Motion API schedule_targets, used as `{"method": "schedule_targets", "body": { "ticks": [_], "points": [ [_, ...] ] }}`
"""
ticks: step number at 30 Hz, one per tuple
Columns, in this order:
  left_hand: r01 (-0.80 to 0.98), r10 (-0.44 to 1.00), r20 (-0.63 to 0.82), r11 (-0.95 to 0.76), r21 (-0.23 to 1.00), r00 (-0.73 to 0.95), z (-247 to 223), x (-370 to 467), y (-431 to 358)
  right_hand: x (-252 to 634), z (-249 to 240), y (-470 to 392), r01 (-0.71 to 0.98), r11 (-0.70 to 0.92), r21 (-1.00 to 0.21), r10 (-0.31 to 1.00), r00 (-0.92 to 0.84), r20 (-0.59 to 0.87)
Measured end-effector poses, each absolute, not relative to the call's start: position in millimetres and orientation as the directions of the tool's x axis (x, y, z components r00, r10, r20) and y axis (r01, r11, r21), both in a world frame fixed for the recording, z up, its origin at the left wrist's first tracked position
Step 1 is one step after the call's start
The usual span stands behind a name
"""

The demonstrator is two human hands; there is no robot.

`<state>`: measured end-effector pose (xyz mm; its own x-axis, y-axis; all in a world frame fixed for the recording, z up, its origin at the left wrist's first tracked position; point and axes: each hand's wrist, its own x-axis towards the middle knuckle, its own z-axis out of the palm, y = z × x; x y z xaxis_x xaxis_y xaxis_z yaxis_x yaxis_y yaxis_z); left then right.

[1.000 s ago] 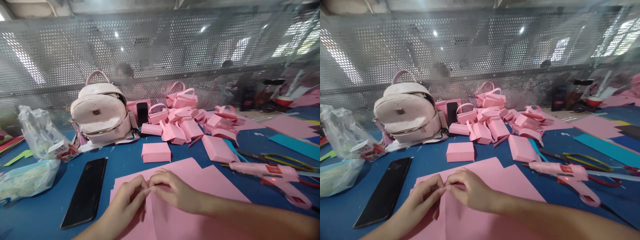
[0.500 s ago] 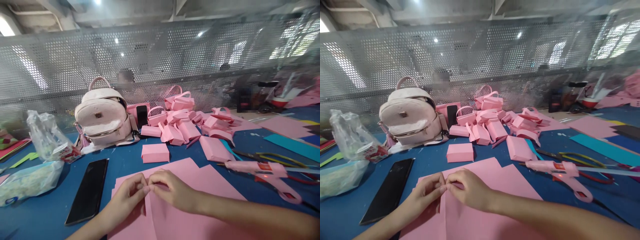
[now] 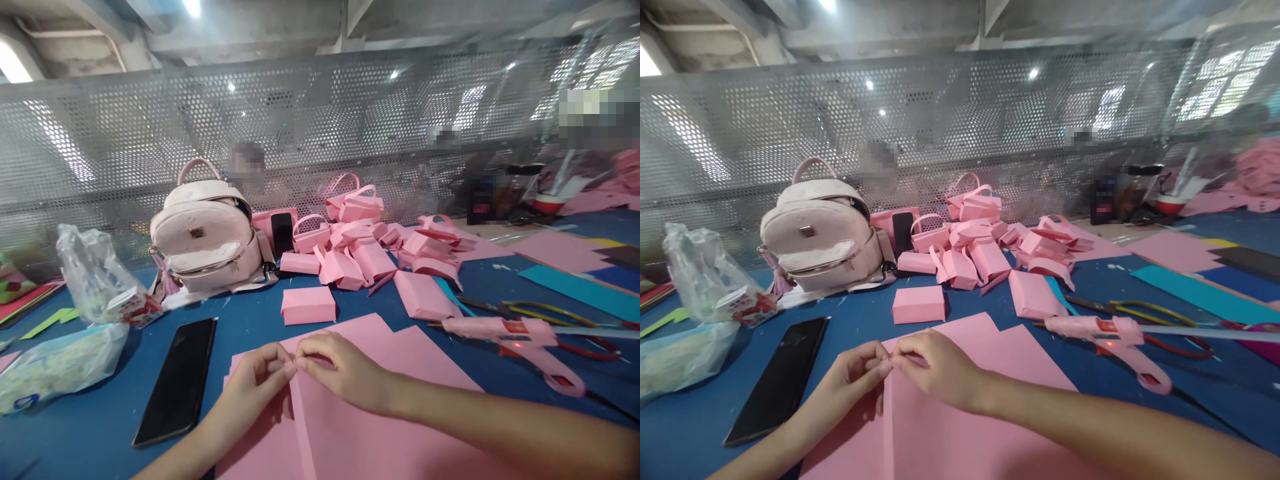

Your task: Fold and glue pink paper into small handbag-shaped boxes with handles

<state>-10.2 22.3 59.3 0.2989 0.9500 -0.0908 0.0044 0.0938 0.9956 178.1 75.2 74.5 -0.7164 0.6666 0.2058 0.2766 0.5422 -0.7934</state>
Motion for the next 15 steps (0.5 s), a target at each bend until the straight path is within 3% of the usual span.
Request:
{"method": "schedule_targets", "body": {
  "ticks": [6, 15],
  "points": [
    [0.031, 0.892, -0.270, 0.278, 0.960, 0.364, 60.5, -15.8, 28.4, 180.5, 74.7, 75.2, 0.229, 0.502, -0.834, 0.669, -0.714, 0.207],
    [0.076, 0.890, -0.295, 0.287, 0.955, 0.347, 61.2, -17.7, 26.3, 180.4, 76.3, 75.8, 0.200, 0.393, -0.897, 0.683, -0.717, 0.139]
  ]
}}
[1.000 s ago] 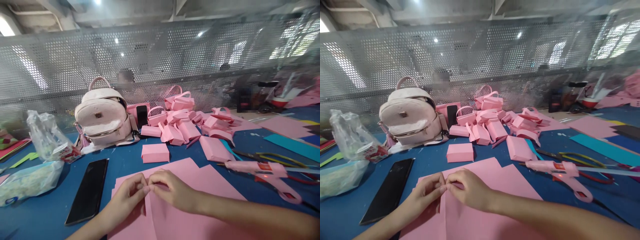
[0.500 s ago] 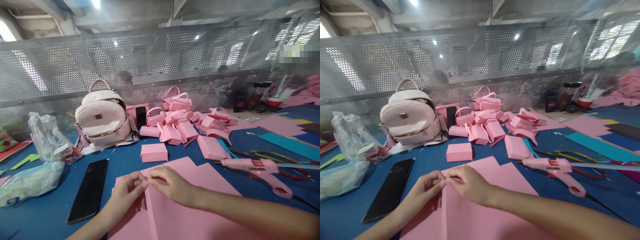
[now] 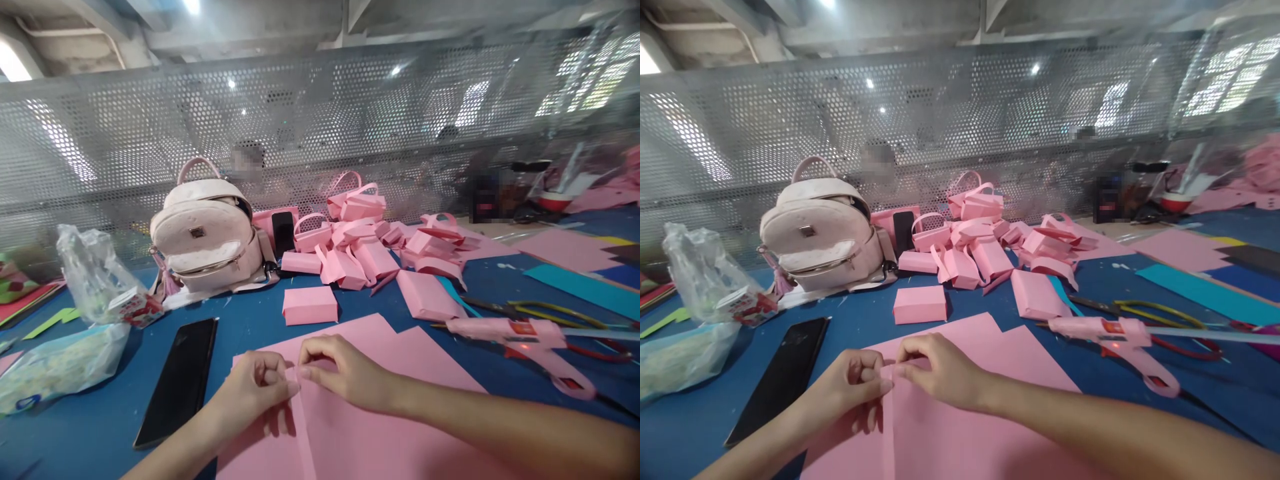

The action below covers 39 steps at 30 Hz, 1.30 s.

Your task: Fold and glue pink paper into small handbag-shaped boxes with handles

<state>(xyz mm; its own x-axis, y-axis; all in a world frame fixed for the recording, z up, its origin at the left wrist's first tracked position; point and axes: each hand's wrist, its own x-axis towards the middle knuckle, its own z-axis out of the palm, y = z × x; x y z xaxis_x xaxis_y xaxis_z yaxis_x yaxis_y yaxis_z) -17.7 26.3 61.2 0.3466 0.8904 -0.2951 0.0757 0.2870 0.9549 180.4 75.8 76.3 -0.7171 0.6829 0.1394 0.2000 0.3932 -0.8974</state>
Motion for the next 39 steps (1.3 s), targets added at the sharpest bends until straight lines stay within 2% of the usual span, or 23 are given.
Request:
{"method": "schedule_targets", "body": {
  "ticks": [7, 13, 19, 28, 35, 39],
  "points": [
    [0.087, 0.899, -0.298, 0.285, 0.954, 0.320, 65, -16, 25, 180, 76, 76, 0.210, 0.378, -0.902, 0.691, -0.712, 0.123],
    [0.046, 0.879, -0.345, 0.350, 0.936, 0.329, 63, -18, 29, 180, 80, 77, 0.276, 0.392, -0.878, 0.737, -0.665, 0.119],
    [0.041, 0.890, -0.341, 0.345, 0.938, 0.303, 63, -21, 31, 182, 75, 83, 0.356, 0.436, -0.826, 0.744, -0.659, 0.108],
    [0.079, 0.926, -0.290, 0.279, 0.957, 0.241, 65, -16, 26, 184, 69, 86, 0.322, 0.401, -0.858, 0.754, -0.647, 0.110],
    [0.121, 0.869, -0.384, 0.365, 0.923, 0.312, 65, -17, 29, 184, 72, 87, 0.349, 0.421, -0.837, 0.766, -0.632, 0.121],
    [0.123, 0.871, -0.381, 0.361, 0.924, 0.308, 64, -17, 28, 184, 70, 88, 0.359, 0.436, -0.825, 0.765, -0.631, 0.130]
  ]
}}
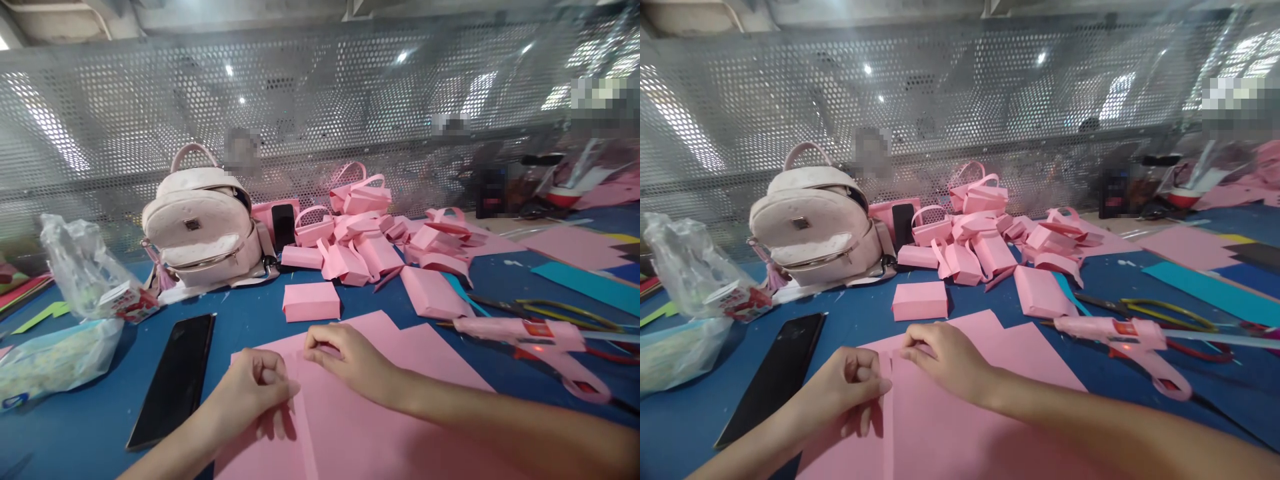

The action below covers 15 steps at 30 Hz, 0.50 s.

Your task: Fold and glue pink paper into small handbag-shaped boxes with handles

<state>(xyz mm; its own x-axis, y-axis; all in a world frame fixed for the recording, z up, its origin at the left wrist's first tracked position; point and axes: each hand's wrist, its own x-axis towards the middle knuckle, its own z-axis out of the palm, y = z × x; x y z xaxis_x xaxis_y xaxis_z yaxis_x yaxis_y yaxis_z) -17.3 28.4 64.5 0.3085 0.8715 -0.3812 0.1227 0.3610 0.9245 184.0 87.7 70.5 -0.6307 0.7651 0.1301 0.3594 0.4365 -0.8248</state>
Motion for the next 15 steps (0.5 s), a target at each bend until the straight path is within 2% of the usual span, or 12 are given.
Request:
{"method": "schedule_targets", "body": {
  "ticks": [6, 12, 15],
  "points": [
    [0.096, 0.892, -0.353, 0.340, 0.936, 0.284, 65.3, -15.9, 26.4, 185.1, 65.1, 88.5, 0.338, 0.424, -0.840, 0.777, -0.613, 0.146],
    [0.166, 0.860, -0.404, 0.369, 0.915, 0.313, 66.4, -13.6, 26.4, 185.5, 66.1, 89.1, 0.374, 0.459, -0.806, 0.777, -0.608, 0.161],
    [0.171, 0.854, -0.412, 0.375, 0.911, 0.318, 66.6, -14.5, 27.5, 186.7, 72.0, 89.1, 0.378, 0.566, -0.733, 0.757, -0.590, 0.281]
  ]
}}
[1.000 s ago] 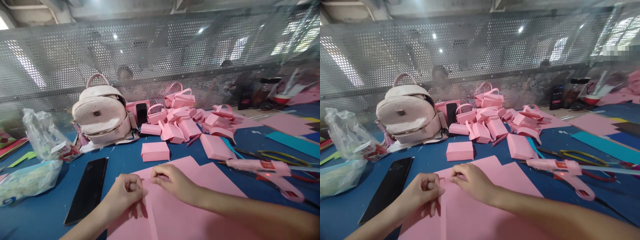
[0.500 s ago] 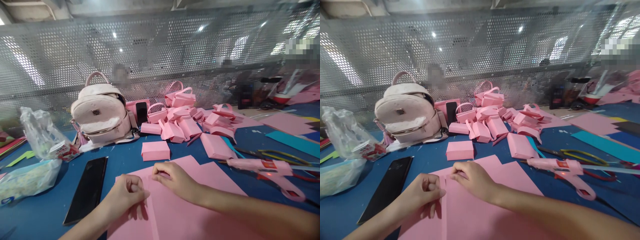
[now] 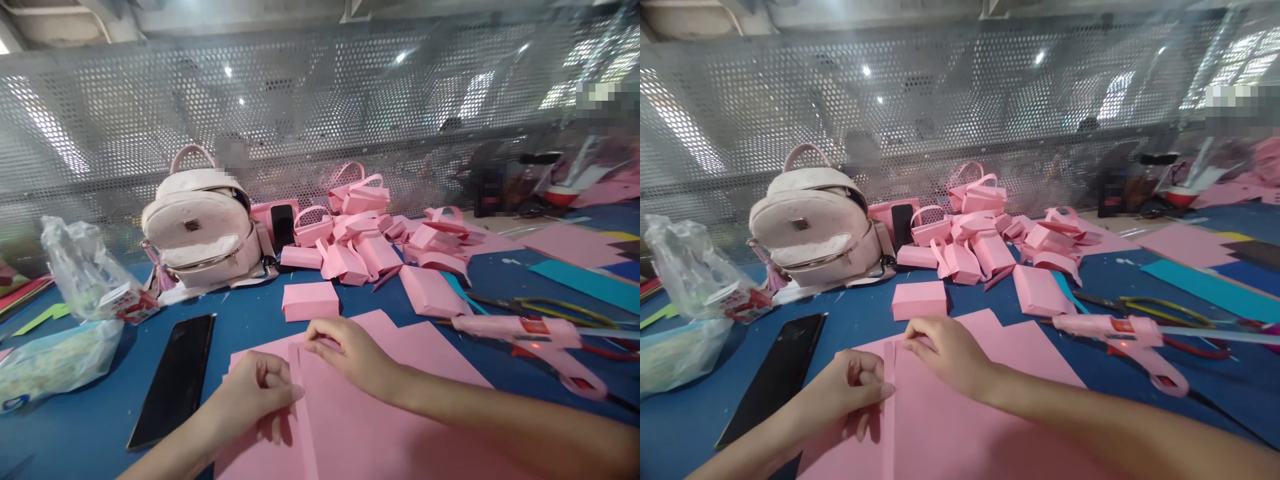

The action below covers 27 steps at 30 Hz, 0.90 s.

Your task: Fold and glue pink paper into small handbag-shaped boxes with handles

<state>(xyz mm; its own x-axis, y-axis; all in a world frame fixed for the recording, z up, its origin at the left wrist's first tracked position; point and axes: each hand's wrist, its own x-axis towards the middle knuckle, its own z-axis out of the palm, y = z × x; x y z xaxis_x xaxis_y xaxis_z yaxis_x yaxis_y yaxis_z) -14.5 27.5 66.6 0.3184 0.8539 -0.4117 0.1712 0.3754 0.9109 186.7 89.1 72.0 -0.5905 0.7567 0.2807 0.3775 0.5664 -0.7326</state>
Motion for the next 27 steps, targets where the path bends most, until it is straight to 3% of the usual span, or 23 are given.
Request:
{"method": "schedule_targets", "body": {
  "ticks": [3, 5, 13, 18, 27],
  "points": [
    [0.142, 0.850, -0.400, 0.374, 0.917, 0.342, 65, -18, 30, 188, 76, 86, 0.323, 0.728, -0.605, 0.650, -0.605, 0.460],
    [0.132, 0.849, -0.397, 0.375, 0.918, 0.349, 64, -20, 30, 188, 75, 83, 0.310, 0.779, -0.545, 0.590, -0.655, 0.471],
    [0.259, 0.843, -0.399, 0.320, 0.911, 0.362, 62, -20, 28, 188, 57, 80, 0.467, 0.725, -0.507, 0.598, -0.791, 0.126],
    [0.379, 0.823, -0.464, 0.335, 0.862, 0.328, 65, -17, 28, 188, 57, 79, 0.492, 0.735, -0.466, 0.592, -0.802, 0.086],
    [0.441, 0.909, -0.315, 0.173, 0.881, 0.273, 57, -14, 25, 188, 59, 78, 0.510, 0.756, -0.411, 0.566, -0.824, 0.019]
  ]
}}
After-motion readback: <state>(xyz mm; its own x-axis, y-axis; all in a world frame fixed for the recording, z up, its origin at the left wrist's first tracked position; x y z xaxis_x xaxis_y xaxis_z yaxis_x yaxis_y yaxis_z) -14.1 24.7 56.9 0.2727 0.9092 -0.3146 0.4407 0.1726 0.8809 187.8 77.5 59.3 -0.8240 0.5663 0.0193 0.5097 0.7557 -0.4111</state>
